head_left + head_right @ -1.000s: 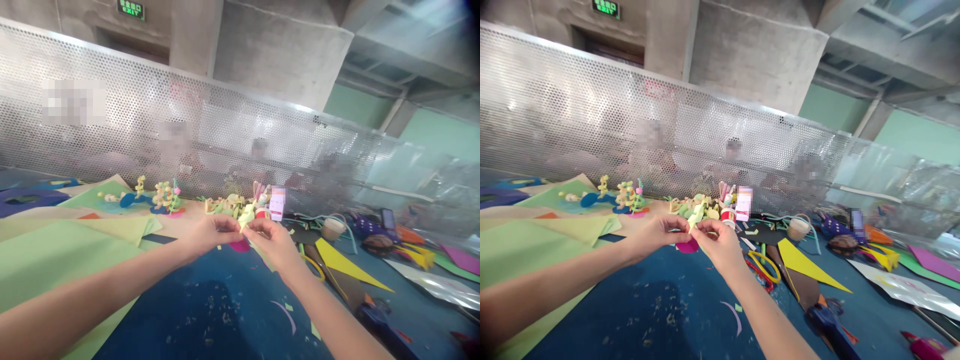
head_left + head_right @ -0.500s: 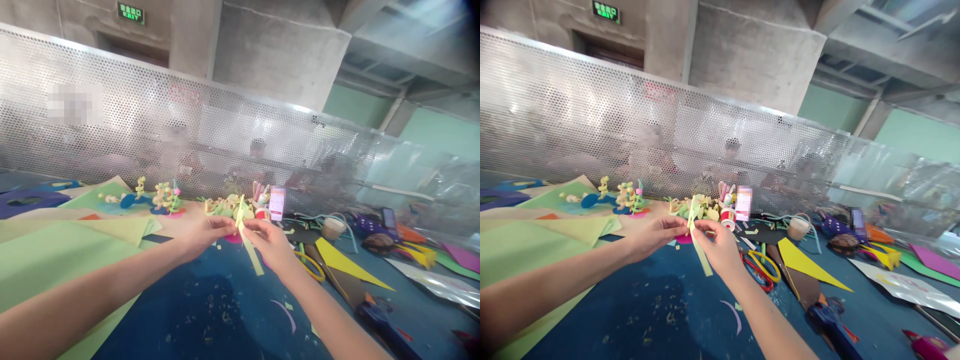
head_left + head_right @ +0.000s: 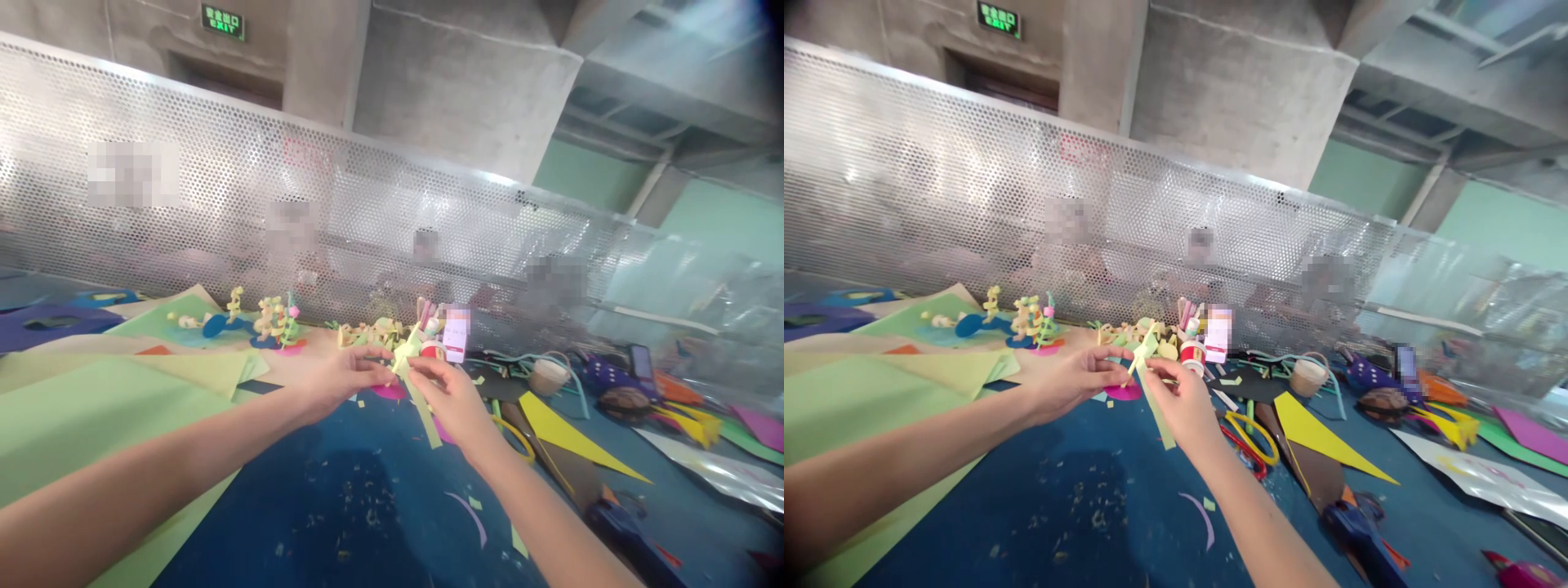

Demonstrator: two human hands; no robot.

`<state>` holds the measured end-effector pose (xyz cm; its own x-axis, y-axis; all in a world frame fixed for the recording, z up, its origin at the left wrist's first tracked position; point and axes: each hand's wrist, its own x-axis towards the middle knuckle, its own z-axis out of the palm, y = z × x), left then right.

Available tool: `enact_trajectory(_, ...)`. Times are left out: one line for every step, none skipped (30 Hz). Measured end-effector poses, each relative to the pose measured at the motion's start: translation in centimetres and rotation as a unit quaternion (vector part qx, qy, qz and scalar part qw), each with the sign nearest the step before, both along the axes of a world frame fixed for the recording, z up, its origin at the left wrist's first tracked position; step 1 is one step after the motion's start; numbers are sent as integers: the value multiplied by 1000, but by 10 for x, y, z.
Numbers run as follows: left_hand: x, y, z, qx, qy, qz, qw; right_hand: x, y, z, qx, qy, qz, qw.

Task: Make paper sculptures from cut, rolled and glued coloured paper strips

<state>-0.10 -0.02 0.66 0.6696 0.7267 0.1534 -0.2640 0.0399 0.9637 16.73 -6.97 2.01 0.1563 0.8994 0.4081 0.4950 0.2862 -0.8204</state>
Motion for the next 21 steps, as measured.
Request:
enact_trajectory(0, 0, 0, 3, 1, 0, 1000, 0, 0, 0, 1, 0, 1, 1000)
enact_trajectory(0, 1, -1, 8, 2, 0, 1000, -1, 0, 0, 2, 2, 3, 1000)
enact_trajectory(0, 1, -1, 14, 3, 1, 1000, -1, 0, 0, 2, 4, 5, 1000)
enact_trajectory(0, 1, -1, 21, 6, 0, 1000, -2, -1, 0, 3, 7, 7, 1000)
enact_trajectory(0, 1, -2, 27, 10, -2, 1000, -3, -1, 1, 2, 10, 10, 1000)
enact_trajectory(-1, 1, -2, 31, 13, -4, 999, -4, -2, 1, 1, 14, 12, 1000)
enact_trajectory(-1, 1, -2, 33, 15, -5, 999, -4, -3, 2, 0, 16, 14, 1000)
enact_trajectory(-1, 1, -1, 34, 14, -5, 999, -5, -4, 3, -1, 17, 15, 1000)
enact_trajectory(-2, 1, -1, 35, 11, -5, 999, -5, -4, 4, -2, 15, 14, 1000)
enact_trajectory(-2, 0, 0, 36, 7, -5, 999, -6, -5, 5, -5, 13, 12, 1000)
enact_trajectory(-2, 0, 0, 39, 3, -6, 999, -6, -5, 6, -8, 8, 9, 1000)
enact_trajectory(-3, 0, 1, 43, 0, -8, 999, -6, -5, 6, -10, 4, 5, 1000)
enact_trajectory(-3, 0, 1, 48, -3, -11, 999, -6, -6, 6, -13, 1, 1, 1000)
enact_trajectory(-3, 0, 1, 52, -4, -14, 999, -6, -5, 6, -15, -1, -2, 1000)
enact_trajectory(-3, 1, 1, 56, -3, -16, 998, -6, -5, 6, -18, -1, -3, 1000)
enact_trajectory(-3, 1, 0, 60, -2, -16, 998, -6, -5, 6, -21, 1, 0, 1000)
enact_trajectory(-3, 2, -1, 64, 1, -15, 998, -6, -4, 5, -25, 5, 5, 1000)
enact_trajectory(-3, 2, -2, 67, 5, -14, 998, -6, -3, 4, -30, 10, 14, 999)
enact_trajectory(-3, 2, -2, 72, 8, -12, 997, -5, -2, 3, -33, 15, 25, 999)
enact_trajectory(-3, 2, -2, 78, 12, -12, 997, -4, -1, 2, -34, 18, 35, 999)
enact_trajectory(-3, 2, -2, 85, 17, -10, 996, -4, 0, 1, -33, 20, 40, 998)
